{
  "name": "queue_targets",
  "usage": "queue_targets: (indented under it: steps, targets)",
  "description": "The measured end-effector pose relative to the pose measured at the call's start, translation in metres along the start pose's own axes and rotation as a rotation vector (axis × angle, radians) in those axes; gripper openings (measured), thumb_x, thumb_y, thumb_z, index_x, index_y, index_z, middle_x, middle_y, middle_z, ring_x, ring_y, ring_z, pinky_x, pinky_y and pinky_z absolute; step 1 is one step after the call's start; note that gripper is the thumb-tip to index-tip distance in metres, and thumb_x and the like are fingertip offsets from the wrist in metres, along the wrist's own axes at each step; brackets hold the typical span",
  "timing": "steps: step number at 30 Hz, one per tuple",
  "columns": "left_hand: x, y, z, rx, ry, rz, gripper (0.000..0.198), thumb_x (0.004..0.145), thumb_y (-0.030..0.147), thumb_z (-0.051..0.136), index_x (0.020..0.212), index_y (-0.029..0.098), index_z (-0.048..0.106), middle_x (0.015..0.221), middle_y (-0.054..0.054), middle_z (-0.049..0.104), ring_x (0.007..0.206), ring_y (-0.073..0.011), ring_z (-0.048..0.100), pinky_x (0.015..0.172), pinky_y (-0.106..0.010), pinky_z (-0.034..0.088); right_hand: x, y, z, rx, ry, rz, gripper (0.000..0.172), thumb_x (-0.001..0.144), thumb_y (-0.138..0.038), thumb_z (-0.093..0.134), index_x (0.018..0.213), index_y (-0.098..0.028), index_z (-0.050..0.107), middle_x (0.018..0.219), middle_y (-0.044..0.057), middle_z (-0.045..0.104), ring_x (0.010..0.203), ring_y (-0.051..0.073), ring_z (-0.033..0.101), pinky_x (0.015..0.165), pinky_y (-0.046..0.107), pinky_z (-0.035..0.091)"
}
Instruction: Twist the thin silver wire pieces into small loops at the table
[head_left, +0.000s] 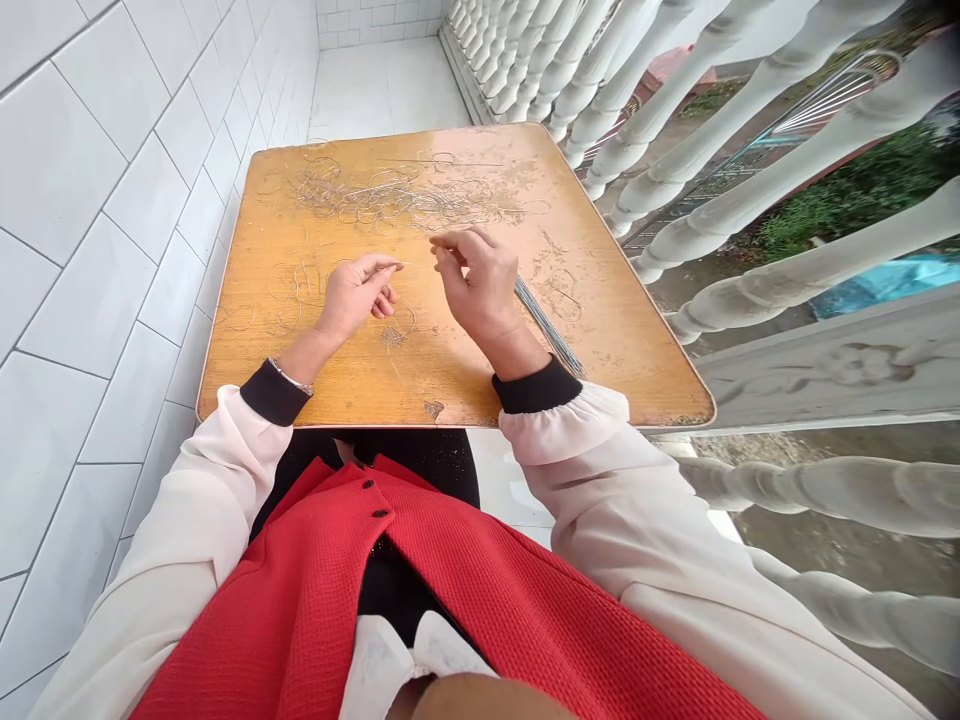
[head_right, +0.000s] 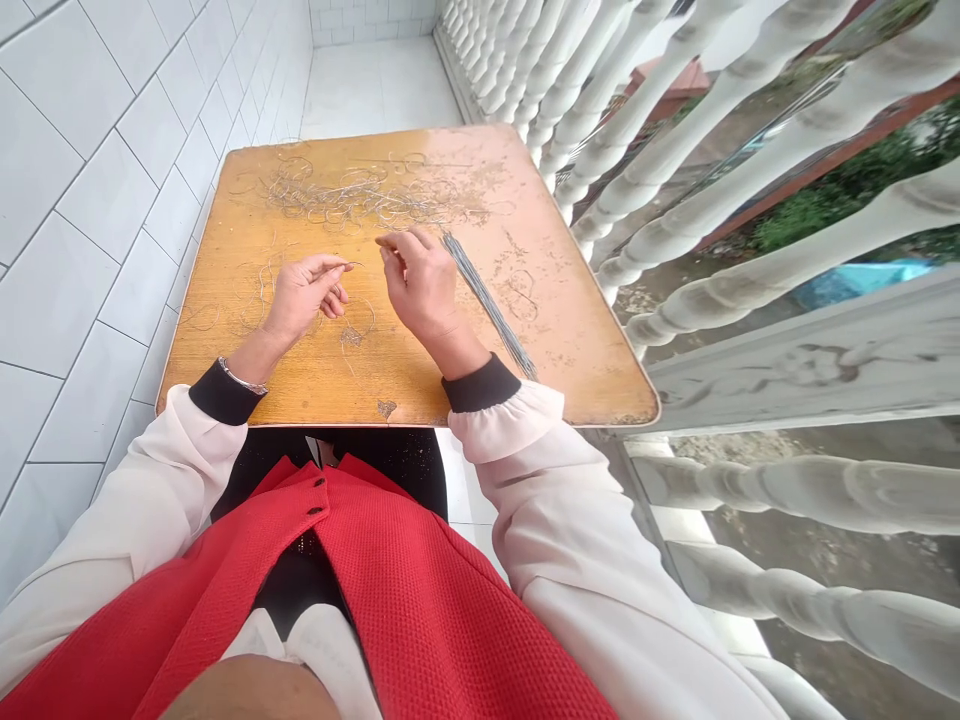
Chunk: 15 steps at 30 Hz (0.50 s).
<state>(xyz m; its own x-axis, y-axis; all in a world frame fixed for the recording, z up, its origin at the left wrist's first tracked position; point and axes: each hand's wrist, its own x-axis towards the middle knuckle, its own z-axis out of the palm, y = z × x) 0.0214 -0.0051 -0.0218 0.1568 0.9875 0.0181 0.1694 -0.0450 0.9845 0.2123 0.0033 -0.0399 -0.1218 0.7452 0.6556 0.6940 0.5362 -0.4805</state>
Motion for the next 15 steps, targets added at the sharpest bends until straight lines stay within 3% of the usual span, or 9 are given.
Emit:
queue_targets:
  steps: [3, 6, 11, 15]
  targets:
    - [0.000, -0.001, 0.002, 0.006, -0.033, 0.010, 0.018, 0.105, 0.030, 0.063, 0.109, 0.015, 0.072, 0.060, 0.005, 0.066, 0.046, -0.0039, 0.061, 0.051, -0.013, 0.046, -0.003, -0.009, 0.000, 0.002, -0.052, -0.078, 0.029, 0.107, -0.040, 0.049, 0.112, -0.026, 0.074, 0.108, 0.011, 0.075, 0.096, 0.027, 0.072, 0.087, 0.042, 0.056]
    - [0.000, 0.000, 0.002, -0.004, -0.066, 0.023, 0.017, 0.104, 0.029, 0.065, 0.107, 0.014, 0.071, 0.062, 0.005, 0.067, 0.047, -0.0038, 0.062, 0.052, -0.013, 0.046, -0.006, -0.009, 0.004, -0.047, -0.123, -0.096, 0.031, 0.107, -0.037, 0.049, 0.105, -0.024, 0.077, 0.099, 0.011, 0.076, 0.092, 0.027, 0.072, 0.084, 0.042, 0.055]
    - [-0.001, 0.002, -0.005, -0.071, -0.161, -0.001, 0.013, 0.100, 0.018, 0.066, 0.110, 0.011, 0.071, 0.073, 0.001, 0.075, 0.051, -0.0037, 0.064, 0.052, -0.014, 0.045, -0.002, -0.002, 0.003, -0.116, -0.125, 0.021, 0.031, 0.108, -0.039, 0.048, 0.102, -0.028, 0.076, 0.102, 0.011, 0.077, 0.097, 0.030, 0.072, 0.087, 0.045, 0.054]
    - [-0.002, 0.003, -0.008, -0.093, -0.232, -0.050, 0.010, 0.094, 0.009, 0.066, 0.101, 0.011, 0.073, 0.075, -0.002, 0.077, 0.052, -0.0037, 0.064, 0.050, -0.015, 0.041, 0.002, -0.006, -0.005, -0.139, -0.110, 0.079, 0.036, 0.110, -0.047, 0.042, 0.104, -0.033, 0.074, 0.102, 0.010, 0.078, 0.103, 0.030, 0.071, 0.089, 0.046, 0.054]
